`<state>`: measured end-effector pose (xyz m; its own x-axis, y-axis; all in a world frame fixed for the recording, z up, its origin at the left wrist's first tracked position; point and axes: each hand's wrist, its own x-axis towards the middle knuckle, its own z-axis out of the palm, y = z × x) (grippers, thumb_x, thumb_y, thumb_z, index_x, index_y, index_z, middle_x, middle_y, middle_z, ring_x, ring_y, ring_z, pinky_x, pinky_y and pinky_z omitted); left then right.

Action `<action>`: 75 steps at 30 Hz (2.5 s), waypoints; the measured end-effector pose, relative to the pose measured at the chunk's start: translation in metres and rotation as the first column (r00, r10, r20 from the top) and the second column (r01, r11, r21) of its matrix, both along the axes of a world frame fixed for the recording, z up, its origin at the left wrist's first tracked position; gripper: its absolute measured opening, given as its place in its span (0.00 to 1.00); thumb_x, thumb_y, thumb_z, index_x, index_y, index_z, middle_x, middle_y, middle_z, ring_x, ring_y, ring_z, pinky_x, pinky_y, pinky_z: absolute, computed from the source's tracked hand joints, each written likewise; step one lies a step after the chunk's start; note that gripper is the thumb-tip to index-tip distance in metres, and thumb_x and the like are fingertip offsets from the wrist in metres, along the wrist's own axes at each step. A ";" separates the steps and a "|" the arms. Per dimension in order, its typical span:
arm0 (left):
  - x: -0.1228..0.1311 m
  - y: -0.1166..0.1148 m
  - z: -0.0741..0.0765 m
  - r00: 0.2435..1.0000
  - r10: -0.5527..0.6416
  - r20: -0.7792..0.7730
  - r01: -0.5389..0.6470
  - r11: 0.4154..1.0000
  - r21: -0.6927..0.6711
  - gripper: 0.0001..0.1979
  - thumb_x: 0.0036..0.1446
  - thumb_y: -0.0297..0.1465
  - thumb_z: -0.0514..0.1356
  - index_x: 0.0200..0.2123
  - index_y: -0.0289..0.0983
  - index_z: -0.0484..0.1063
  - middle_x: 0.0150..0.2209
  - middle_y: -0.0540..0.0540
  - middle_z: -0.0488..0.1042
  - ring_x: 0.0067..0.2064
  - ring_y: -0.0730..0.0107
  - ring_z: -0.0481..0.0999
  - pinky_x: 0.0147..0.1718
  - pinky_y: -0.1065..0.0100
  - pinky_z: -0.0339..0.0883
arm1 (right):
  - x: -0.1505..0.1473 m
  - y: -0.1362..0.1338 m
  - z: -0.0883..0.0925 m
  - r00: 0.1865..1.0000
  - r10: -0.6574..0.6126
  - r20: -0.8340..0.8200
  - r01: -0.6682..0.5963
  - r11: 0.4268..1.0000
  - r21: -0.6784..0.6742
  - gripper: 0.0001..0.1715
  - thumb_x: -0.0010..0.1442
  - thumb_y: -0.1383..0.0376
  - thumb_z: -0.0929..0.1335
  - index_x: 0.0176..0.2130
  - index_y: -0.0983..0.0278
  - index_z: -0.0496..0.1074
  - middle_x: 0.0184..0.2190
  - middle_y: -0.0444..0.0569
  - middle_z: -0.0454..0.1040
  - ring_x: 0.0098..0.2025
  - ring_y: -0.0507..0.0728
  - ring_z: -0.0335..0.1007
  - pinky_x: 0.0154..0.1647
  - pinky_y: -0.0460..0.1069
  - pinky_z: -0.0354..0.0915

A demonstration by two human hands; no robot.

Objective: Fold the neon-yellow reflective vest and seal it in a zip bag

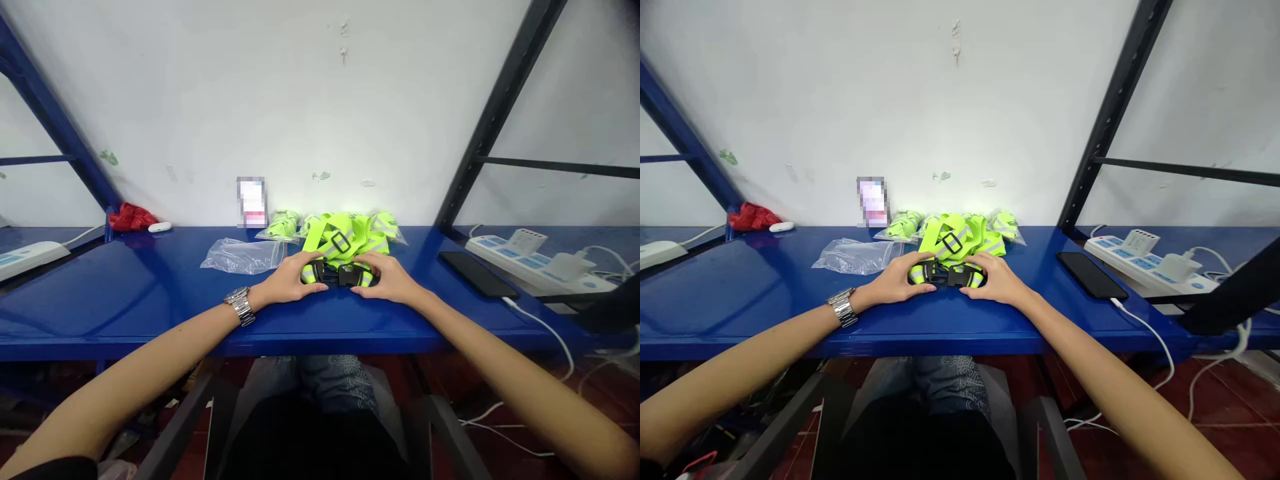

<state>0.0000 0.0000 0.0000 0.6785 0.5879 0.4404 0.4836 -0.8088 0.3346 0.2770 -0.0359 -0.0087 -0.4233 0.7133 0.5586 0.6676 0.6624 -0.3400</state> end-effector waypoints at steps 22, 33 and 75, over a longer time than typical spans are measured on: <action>0.008 0.002 -0.006 0.996 -0.076 -0.053 0.078 0.997 0.021 0.44 0.49 0.53 0.65 0.64 0.40 0.59 0.59 0.36 0.70 0.58 0.49 0.71 0.56 0.53 0.66 | -0.018 -0.001 -0.006 0.998 0.060 0.034 -0.063 0.991 0.114 0.30 0.54 0.53 0.73 0.52 0.64 0.73 0.45 0.57 0.74 0.45 0.63 0.74 0.46 0.58 0.71; 0.013 -0.021 -0.001 0.977 0.150 0.149 -0.181 0.959 0.219 0.22 0.63 0.48 0.54 0.31 0.35 0.70 0.29 0.43 0.71 0.34 0.62 0.73 0.38 0.61 0.67 | -0.005 -0.005 0.008 0.953 -0.157 -0.260 0.178 0.982 0.057 0.26 0.50 0.53 0.73 0.45 0.65 0.77 0.34 0.50 0.76 0.24 0.52 0.62 0.26 0.49 0.62; 0.025 -0.024 -0.003 0.935 0.345 -0.080 -0.317 0.915 0.249 0.10 0.57 0.24 0.55 0.44 0.35 0.65 0.42 0.40 0.70 0.45 0.54 0.69 0.44 0.57 0.66 | -0.019 -0.011 0.009 0.931 0.042 0.361 -0.033 0.999 -0.031 0.27 0.62 0.51 0.66 0.52 0.65 0.76 0.43 0.59 0.71 0.46 0.65 0.68 0.45 0.57 0.66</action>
<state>0.0246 -0.0241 -0.0027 0.5183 0.6812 0.5171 0.7617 -0.6426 0.0830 0.2577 -0.0473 -0.0001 -0.6200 0.7046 0.3451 0.7233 0.6837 -0.0964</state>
